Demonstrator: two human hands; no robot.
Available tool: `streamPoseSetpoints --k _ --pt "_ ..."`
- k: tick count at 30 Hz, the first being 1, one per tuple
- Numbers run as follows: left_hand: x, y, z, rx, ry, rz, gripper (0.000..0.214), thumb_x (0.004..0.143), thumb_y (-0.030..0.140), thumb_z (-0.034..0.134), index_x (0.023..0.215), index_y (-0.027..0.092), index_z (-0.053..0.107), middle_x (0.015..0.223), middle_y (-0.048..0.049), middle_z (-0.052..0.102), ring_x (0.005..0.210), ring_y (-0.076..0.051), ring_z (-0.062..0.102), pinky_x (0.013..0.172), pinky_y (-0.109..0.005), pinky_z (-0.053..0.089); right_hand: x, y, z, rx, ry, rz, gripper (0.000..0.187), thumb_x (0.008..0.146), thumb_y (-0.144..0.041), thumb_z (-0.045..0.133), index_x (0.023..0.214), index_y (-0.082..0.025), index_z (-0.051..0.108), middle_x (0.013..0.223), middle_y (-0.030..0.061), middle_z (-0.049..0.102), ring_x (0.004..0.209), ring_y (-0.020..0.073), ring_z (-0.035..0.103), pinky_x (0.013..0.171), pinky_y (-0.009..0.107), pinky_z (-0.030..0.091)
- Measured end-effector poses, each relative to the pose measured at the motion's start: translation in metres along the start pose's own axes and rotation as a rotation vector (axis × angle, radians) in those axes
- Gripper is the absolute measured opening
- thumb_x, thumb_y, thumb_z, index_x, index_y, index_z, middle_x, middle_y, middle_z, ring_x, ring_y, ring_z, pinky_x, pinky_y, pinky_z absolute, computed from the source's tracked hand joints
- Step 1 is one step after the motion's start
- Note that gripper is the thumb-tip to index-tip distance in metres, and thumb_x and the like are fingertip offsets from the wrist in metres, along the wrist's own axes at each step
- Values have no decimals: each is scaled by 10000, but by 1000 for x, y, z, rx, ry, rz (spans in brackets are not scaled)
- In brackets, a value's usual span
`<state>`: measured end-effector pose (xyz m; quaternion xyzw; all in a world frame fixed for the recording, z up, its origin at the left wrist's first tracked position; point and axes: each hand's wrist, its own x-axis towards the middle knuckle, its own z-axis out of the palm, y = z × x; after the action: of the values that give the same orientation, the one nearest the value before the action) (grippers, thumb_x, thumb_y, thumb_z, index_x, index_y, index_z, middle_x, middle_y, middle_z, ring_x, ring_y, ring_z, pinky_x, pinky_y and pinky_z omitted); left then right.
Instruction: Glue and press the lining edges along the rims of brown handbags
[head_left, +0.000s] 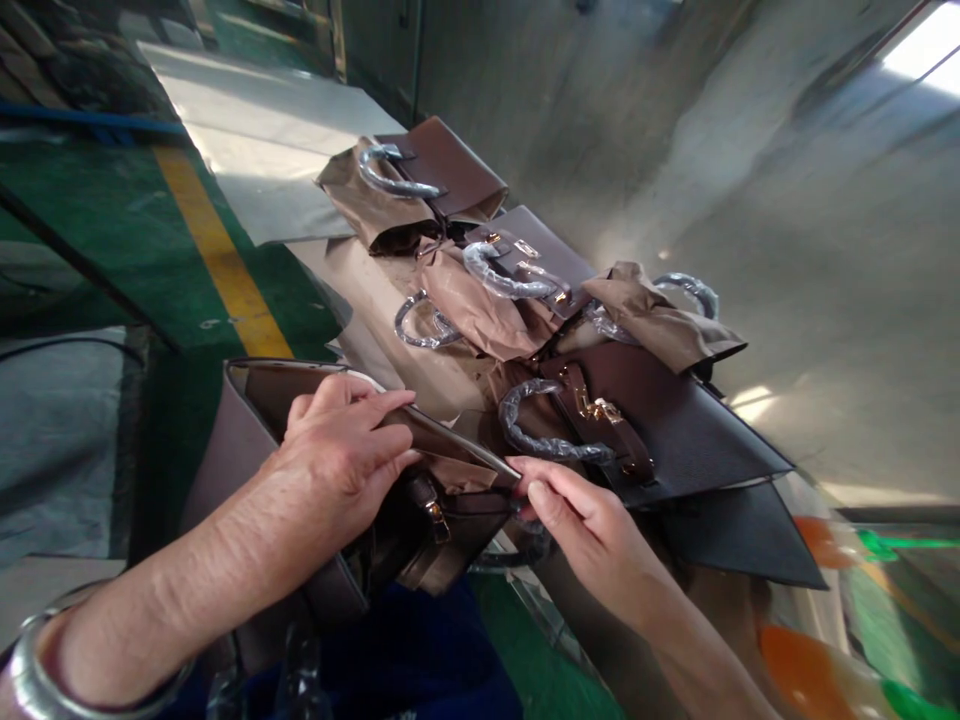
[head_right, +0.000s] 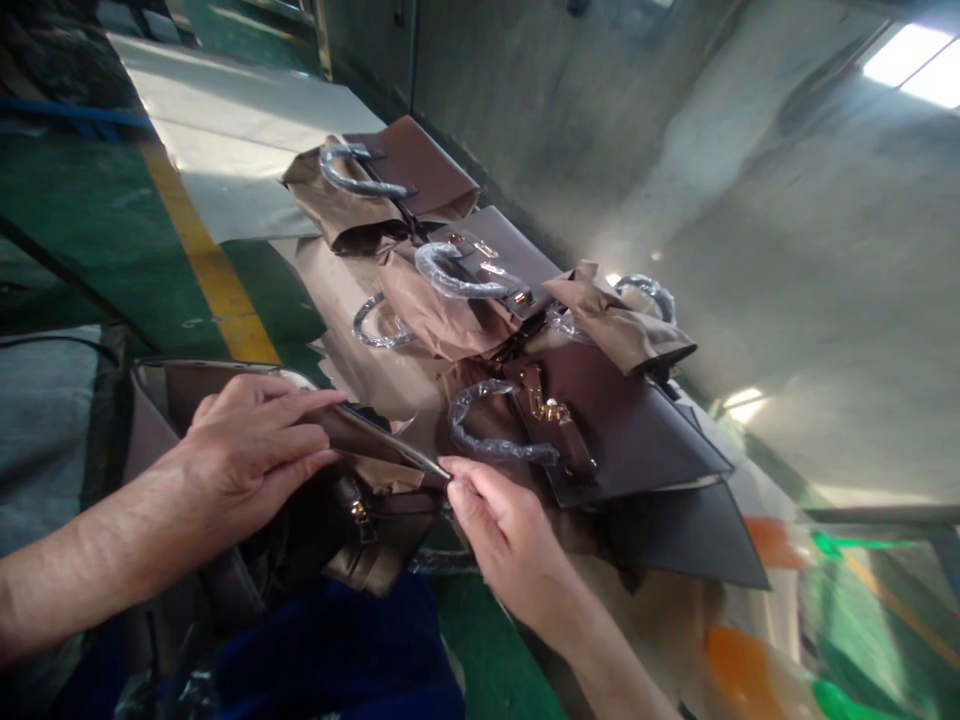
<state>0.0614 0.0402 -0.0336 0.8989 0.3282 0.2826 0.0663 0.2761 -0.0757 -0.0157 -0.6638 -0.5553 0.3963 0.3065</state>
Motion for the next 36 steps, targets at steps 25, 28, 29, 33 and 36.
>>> streamPoseSetpoints --k 25,28,29,33,36 --pt "-8 7 -5 -162 41 62 328 838 120 412 564 172 584 1032 -77 614 964 -264 462 742 -437 421 33 -11 1 -373 7 2 238 880 -312 487 679 -185 502 585 -22 524 544 101 465 494 196 327" --pt "-11 7 -4 -192 57 40 336 837 121 401 549 173 566 1020 -65 614 956 -253 461 750 -428 408 37 -14 4 -438 39 -1 271 873 -331 494 640 -194 472 559 -20 510 526 105 444 489 207 299" --pt "-12 6 -3 -203 59 36 334 838 124 401 551 173 565 1024 -61 612 959 -250 459 759 -426 403 39 -15 5 -452 52 0 293 869 -347 501 621 -196 461 547 -23 498 518 104 432 487 212 285" --pt "-16 3 -2 -214 30 21 305 848 140 422 591 178 583 1079 -49 590 992 -240 443 803 -419 382 46 -16 10 -523 152 -11 466 827 -489 545 512 -196 367 481 -41 364 484 96 319 484 247 202" --pt "-18 0 1 -196 62 9 320 862 180 417 588 184 582 1060 -48 594 986 -233 444 797 -399 377 52 -20 10 -472 272 -62 536 816 -586 512 498 -194 334 484 -46 311 486 92 276 505 260 190"
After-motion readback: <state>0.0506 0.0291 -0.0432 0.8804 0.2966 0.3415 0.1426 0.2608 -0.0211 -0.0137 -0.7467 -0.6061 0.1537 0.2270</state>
